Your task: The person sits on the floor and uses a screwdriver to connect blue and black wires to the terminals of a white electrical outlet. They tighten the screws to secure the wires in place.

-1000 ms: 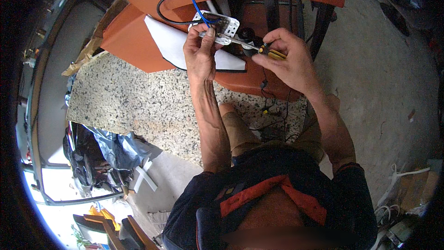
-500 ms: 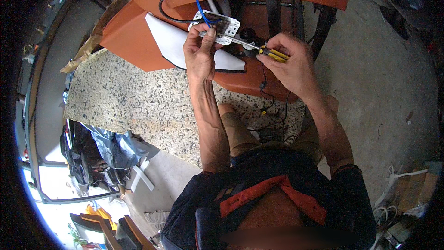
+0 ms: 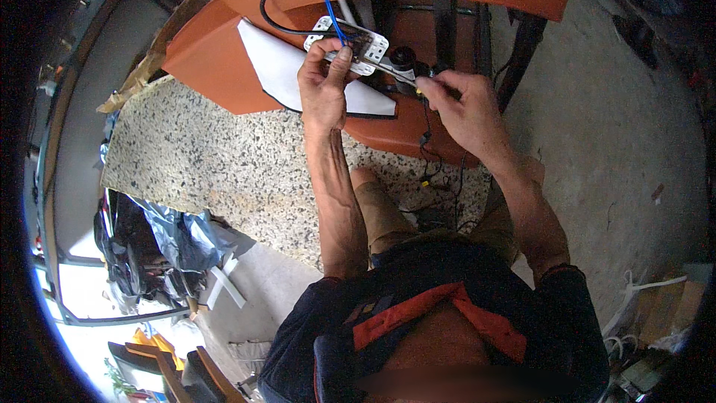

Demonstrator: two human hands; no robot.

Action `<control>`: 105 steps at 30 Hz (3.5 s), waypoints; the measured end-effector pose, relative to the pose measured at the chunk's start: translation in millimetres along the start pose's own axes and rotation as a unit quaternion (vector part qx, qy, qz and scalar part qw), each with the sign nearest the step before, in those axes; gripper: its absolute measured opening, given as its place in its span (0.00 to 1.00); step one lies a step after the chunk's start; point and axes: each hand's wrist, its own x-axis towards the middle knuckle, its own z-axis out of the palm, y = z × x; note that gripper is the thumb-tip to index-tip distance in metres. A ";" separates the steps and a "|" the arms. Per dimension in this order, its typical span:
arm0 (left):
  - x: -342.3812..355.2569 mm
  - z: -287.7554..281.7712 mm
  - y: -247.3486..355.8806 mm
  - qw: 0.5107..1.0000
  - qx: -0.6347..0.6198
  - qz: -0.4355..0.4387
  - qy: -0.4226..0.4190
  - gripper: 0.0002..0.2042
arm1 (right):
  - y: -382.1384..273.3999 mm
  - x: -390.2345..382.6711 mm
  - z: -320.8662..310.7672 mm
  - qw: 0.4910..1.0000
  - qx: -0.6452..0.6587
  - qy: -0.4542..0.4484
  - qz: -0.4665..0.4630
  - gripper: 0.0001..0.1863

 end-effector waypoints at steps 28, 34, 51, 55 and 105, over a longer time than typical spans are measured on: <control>3.2 -8.9 -3.8 1.000 0.003 0.013 -0.011 0.05 | 2.2 -0.8 7.4 0.995 0.002 0.018 -0.103 0.11; 0.7 -1.8 0.3 1.000 -0.017 0.001 0.004 0.03 | -3.1 2.7 1.5 0.996 0.080 -0.044 0.024 0.11; 0.6 0.4 3.4 1.000 -0.011 0.018 0.014 0.03 | 0.4 -0.7 18.2 0.957 -0.122 0.109 -0.240 0.11; -2.2 1.3 6.3 0.999 0.000 0.024 0.021 0.03 | 1.8 2.9 5.3 0.997 0.046 -0.043 -0.035 0.15; 6.0 -2.3 6.1 0.997 0.056 0.034 0.031 0.03 | -3.6 14.5 8.8 0.997 -0.007 -0.023 -0.068 0.09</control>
